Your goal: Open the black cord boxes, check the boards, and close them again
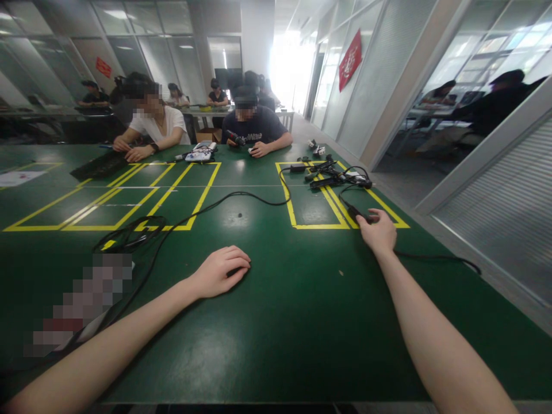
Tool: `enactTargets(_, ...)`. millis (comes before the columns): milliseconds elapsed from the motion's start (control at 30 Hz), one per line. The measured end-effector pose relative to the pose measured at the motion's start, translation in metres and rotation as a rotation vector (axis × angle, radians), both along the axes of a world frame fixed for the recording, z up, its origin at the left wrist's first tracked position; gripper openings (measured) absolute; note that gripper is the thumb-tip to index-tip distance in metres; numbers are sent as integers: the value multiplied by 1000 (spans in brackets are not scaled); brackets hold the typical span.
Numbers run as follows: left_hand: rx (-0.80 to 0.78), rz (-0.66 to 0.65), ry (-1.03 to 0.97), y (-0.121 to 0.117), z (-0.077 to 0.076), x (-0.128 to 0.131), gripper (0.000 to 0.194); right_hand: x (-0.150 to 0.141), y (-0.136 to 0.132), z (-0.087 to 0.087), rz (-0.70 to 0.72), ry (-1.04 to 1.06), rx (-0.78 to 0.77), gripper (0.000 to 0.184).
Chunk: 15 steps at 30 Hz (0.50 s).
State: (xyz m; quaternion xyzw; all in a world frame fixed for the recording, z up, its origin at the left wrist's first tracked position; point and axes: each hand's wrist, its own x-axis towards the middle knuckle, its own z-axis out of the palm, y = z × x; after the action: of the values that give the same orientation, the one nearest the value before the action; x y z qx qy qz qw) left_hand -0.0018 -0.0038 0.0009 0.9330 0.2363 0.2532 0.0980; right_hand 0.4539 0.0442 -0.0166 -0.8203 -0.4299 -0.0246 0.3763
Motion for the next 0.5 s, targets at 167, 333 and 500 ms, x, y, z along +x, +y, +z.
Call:
enactTargets(167, 2, 3, 1, 0, -1, 0, 18, -12, -4, 7, 43, 9, 3, 41)
enactTargets(333, -6, 0, 4, 0, 0, 0, 20, -11, -3, 7, 12, 4, 18, 31)
enactTargets(500, -14, 3, 6, 0, 0, 0, 22, -2, 0, 3, -93, 10, -44, 36)
